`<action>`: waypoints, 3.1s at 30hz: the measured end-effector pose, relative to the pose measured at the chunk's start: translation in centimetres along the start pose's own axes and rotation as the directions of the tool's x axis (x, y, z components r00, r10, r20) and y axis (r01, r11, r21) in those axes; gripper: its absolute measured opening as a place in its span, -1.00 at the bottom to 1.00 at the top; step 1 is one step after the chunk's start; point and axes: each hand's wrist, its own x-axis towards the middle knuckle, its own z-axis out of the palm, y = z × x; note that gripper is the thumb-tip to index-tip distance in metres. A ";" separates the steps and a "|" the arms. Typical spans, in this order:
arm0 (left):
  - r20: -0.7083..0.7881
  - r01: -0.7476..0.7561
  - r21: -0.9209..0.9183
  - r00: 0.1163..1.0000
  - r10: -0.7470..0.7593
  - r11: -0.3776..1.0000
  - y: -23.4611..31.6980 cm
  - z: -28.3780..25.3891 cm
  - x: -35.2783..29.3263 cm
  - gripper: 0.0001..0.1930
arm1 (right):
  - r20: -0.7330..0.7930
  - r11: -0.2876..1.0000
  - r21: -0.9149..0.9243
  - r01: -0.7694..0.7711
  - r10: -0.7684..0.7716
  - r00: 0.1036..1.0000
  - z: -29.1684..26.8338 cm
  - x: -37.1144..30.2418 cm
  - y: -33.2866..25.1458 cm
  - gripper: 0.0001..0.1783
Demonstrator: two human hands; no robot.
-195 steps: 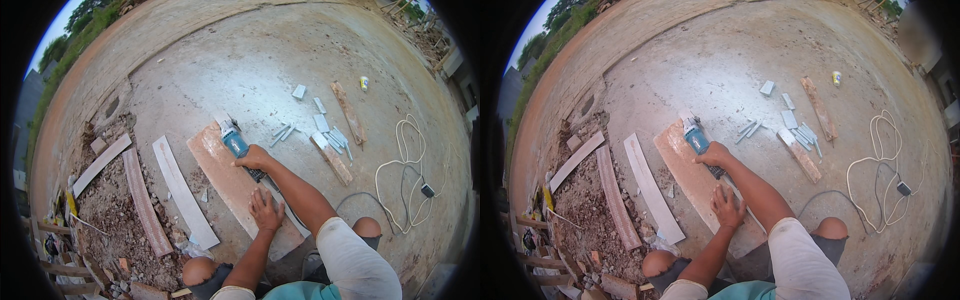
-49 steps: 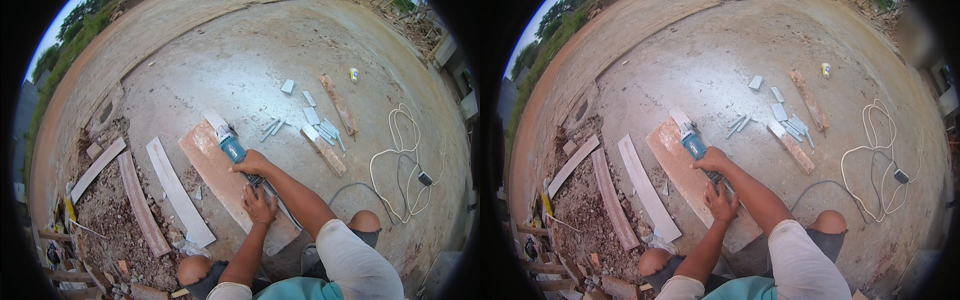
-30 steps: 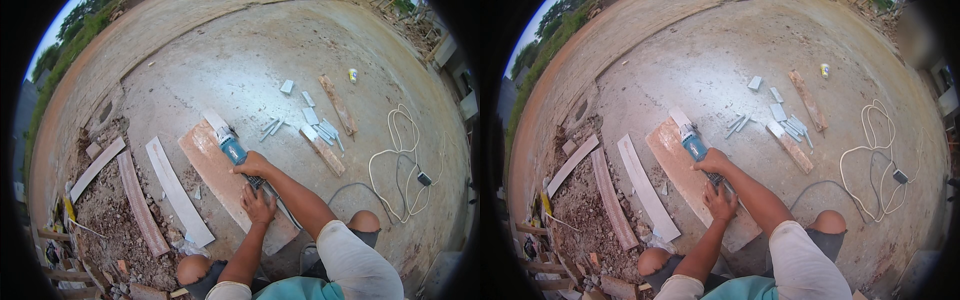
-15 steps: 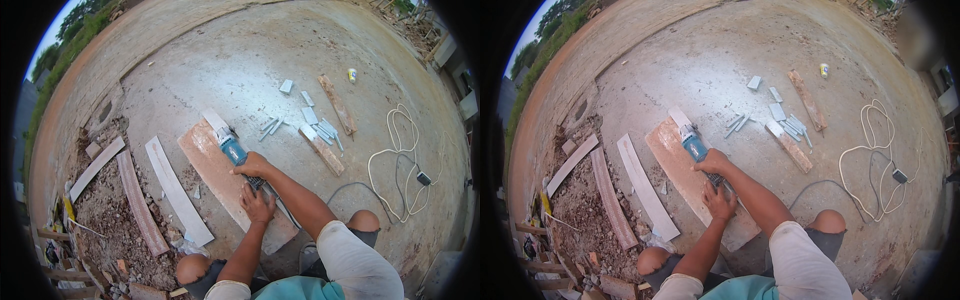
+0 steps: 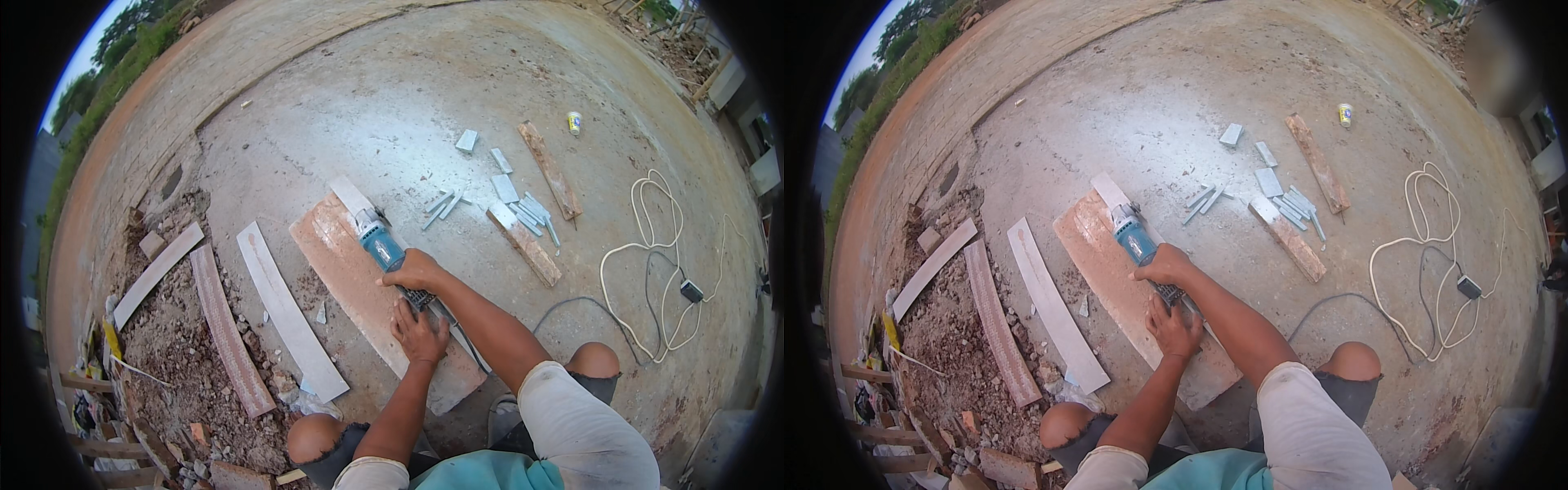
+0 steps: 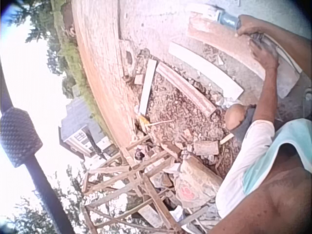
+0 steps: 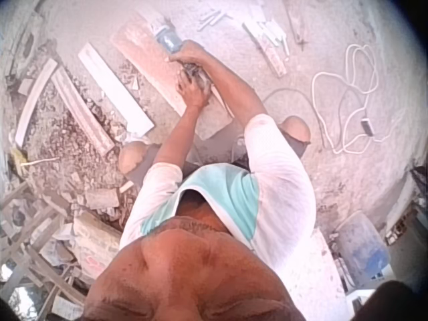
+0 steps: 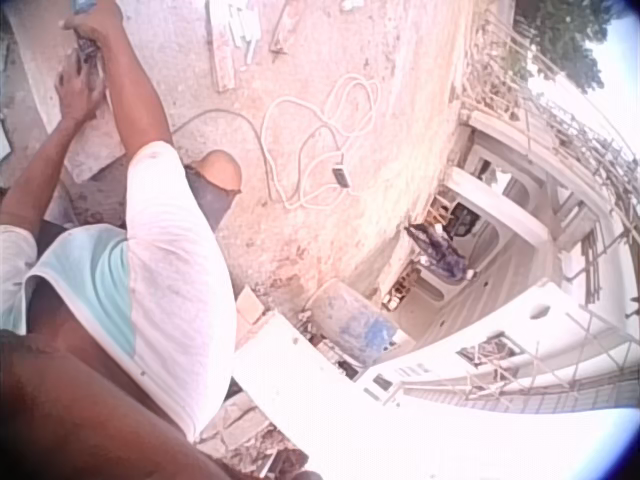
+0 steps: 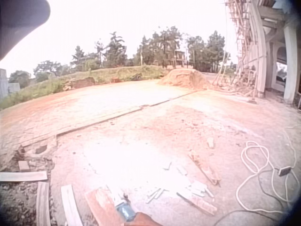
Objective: The person uses a handheld grinder to cut a thin piece of stone or tile while holding it against a larger stone block for support.
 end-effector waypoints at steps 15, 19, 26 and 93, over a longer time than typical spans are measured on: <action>-0.035 -0.014 0.003 0.999 0.014 1.000 -0.2 0.3 0.0 -0.44 | 0.000 1.000 -0.010 -0.012 0.012 1.000 0.2 -0.4 0.3 0.00; -0.023 -0.003 0.010 1.000 0.003 1.000 -0.1 0.2 0.0 -0.38 | -0.014 1.000 -0.020 -0.015 0.015 1.000 0.3 -0.3 0.5 0.00; -0.012 0.003 0.028 1.000 -0.003 1.000 0.0 0.1 0.0 -0.34 | 0.004 1.000 -0.002 -0.014 0.014 1.000 0.3 -0.5 0.6 0.00; 0.243 -0.364 -0.075 0.896 0.371 0.929 4.4 -0.8 -7.5 0.05 | -0.079 0.975 0.220 0.008 0.010 0.997 -5.8 -8.9 2.2 -0.15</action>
